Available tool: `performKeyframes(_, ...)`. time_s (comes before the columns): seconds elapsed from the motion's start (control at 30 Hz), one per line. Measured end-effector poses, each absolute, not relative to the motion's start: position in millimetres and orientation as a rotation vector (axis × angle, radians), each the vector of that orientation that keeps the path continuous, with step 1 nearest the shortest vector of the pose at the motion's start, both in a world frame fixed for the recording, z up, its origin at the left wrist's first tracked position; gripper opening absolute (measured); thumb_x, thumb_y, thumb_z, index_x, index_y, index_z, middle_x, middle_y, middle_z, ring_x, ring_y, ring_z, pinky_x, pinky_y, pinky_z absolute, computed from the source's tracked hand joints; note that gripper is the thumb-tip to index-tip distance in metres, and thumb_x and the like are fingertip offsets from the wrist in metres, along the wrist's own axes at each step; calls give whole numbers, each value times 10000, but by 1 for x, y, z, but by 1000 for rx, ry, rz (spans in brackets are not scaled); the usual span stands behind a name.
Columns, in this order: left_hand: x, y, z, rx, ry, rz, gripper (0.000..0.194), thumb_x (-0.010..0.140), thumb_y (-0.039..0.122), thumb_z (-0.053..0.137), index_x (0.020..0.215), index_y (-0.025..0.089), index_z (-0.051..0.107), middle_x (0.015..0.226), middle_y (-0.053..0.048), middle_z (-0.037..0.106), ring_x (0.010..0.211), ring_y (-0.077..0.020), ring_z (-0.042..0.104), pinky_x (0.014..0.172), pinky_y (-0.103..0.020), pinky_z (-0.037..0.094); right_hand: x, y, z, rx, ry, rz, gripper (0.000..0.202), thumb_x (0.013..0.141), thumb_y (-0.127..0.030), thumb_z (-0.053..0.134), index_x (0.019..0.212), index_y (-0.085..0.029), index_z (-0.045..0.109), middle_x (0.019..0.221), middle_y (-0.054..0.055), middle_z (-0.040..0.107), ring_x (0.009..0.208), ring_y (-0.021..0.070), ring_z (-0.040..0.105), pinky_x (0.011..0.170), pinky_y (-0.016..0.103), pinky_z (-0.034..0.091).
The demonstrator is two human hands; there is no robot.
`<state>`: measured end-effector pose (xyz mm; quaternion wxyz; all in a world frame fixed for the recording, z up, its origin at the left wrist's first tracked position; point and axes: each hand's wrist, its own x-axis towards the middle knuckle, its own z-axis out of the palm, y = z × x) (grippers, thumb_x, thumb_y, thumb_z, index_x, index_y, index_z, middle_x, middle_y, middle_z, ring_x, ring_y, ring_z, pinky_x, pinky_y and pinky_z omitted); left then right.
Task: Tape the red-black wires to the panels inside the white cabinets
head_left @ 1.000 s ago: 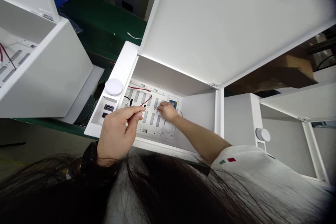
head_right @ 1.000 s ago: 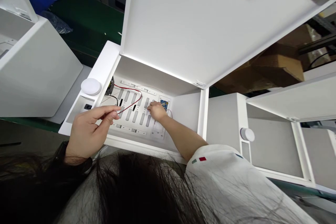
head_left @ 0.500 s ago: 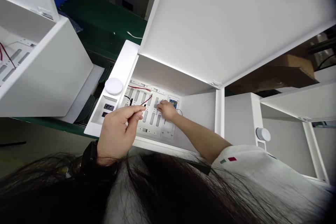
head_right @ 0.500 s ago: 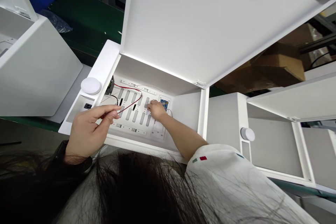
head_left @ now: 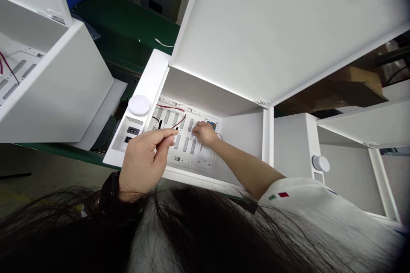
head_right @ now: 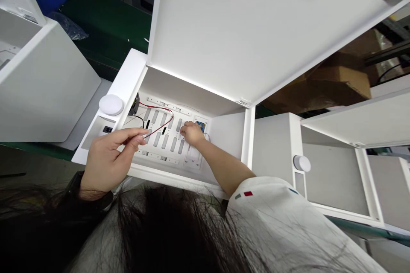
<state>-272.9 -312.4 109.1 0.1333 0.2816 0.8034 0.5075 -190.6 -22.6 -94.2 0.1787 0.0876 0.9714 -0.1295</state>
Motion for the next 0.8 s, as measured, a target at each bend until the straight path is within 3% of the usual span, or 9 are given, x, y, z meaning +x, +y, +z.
performKeyframes(0.13, -273, -311, 109, 819, 2342, 1464, 216, 907, 239, 561, 1056, 208, 715, 897, 1, 745, 817, -124, 680, 787, -242, 530, -190, -24, -94, 161, 2741, -302, 229, 895, -164, 505, 897, -187, 733, 924, 91, 621, 993, 220, 519, 840, 330, 324)
performKeyframes(0.3, -274, -311, 108, 831, 2342, 1476, 210, 907, 233, 561, 1043, 193, 717, 871, 4, 741, 795, -106, 673, 775, -217, 518, -196, -19, -88, 101, 2622, -302, 160, 786, -111, 580, 772, -192, 716, 907, 81, 625, 982, 220, 530, 758, 286, 355)
performKeyframes(0.47, -273, -313, 109, 812, 2338, 1465, 213, 909, 238, 554, 1045, 207, 716, 887, 6, 740, 820, -108, 672, 783, -220, 510, -223, -15, -40, 233, 2338, -423, 158, 671, -48, 628, 714, -187, 691, 853, 36, 677, 769, 164, 575, 632, 251, 369)
performKeyframes(0.6, -274, -309, 108, 716, 2293, 1449, 206, 916, 291, 539, 1028, 232, 701, 922, 4, 732, 816, -128, 671, 766, -258, 517, -235, -15, 16, 238, 2352, -613, 95, 732, -168, 663, 804, -195, 719, 772, 2, 680, 706, 141, 579, 636, 246, 387)
performKeyframes(0.7, -277, -301, 105, 551, 2189, 1441, 210, 919, 368, 525, 974, 233, 675, 906, -10, 726, 794, -151, 675, 723, -284, 528, -231, -33, 49, 246, 2552, -713, 177, 810, -301, 623, 894, -190, 732, 773, 4, 664, 771, 148, 603, 697, 253, 424)
performKeyframes(0.8, -280, -296, 105, 464, 2036, 1433, 232, 909, 423, 528, 928, 223, 646, 816, -18, 712, 752, -165, 672, 649, -279, 526, -227, -74, 81, 277, 2680, -861, 215, 835, -325, 577, 904, -197, 736, 767, -3, 650, 793, 140, 619, 703, 245, 449)
